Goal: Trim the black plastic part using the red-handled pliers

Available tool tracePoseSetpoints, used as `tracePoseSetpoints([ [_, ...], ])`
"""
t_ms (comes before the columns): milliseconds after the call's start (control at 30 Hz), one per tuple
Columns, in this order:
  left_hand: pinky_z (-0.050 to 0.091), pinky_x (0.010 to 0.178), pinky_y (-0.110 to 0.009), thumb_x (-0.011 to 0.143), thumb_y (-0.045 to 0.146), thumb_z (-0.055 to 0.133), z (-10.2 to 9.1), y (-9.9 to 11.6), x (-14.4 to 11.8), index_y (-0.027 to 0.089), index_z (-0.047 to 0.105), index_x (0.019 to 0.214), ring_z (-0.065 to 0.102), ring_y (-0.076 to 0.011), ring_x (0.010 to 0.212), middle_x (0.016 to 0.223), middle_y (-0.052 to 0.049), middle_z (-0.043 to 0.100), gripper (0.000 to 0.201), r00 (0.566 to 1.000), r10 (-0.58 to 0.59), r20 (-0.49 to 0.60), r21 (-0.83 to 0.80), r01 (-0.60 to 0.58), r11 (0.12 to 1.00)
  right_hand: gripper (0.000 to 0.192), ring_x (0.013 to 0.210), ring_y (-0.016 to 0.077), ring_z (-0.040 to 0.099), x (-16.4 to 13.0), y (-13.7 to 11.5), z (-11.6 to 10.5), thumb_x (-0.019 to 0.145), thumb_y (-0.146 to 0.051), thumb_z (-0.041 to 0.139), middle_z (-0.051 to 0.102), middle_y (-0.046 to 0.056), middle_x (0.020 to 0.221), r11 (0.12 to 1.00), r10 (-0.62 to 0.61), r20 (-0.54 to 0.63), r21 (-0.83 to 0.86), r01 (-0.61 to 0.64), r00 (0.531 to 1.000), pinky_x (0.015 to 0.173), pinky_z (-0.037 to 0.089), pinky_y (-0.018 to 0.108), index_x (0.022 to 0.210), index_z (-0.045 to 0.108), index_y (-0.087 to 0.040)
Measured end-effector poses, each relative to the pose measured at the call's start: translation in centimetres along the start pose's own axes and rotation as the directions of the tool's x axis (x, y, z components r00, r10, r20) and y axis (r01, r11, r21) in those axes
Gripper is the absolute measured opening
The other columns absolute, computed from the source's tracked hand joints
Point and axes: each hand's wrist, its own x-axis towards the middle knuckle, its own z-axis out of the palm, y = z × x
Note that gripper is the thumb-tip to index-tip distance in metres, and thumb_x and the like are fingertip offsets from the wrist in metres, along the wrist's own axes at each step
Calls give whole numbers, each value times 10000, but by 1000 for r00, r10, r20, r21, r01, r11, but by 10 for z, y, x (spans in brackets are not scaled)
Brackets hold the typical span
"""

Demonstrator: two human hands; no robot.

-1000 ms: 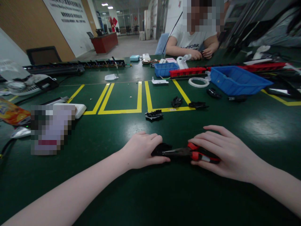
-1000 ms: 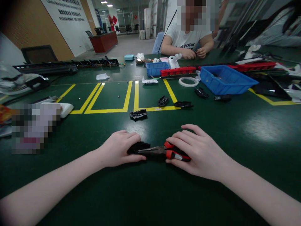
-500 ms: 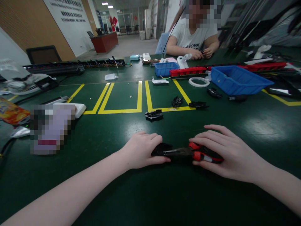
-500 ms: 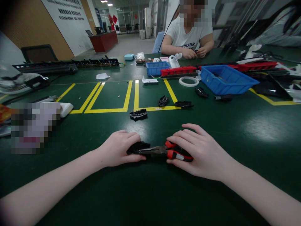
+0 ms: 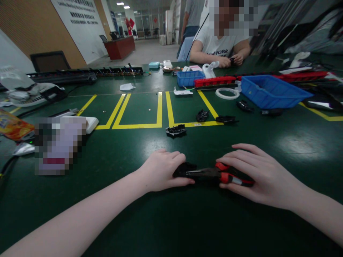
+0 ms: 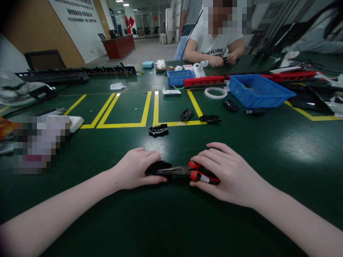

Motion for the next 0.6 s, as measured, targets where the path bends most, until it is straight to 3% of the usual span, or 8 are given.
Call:
tracePoseSetpoints([
  [600, 416, 654, -303, 868, 579, 498, -1, 1, 0, 181, 514, 910, 562, -149, 682, 851, 1, 622, 401, 1000, 5, 5, 10, -5, 1000, 351, 855, 219, 654, 2, -4, 6, 798, -397, 624, 707, 59, 953, 1000, 9, -16, 15, -9, 1000, 888, 448, 438, 1078, 607, -187],
])
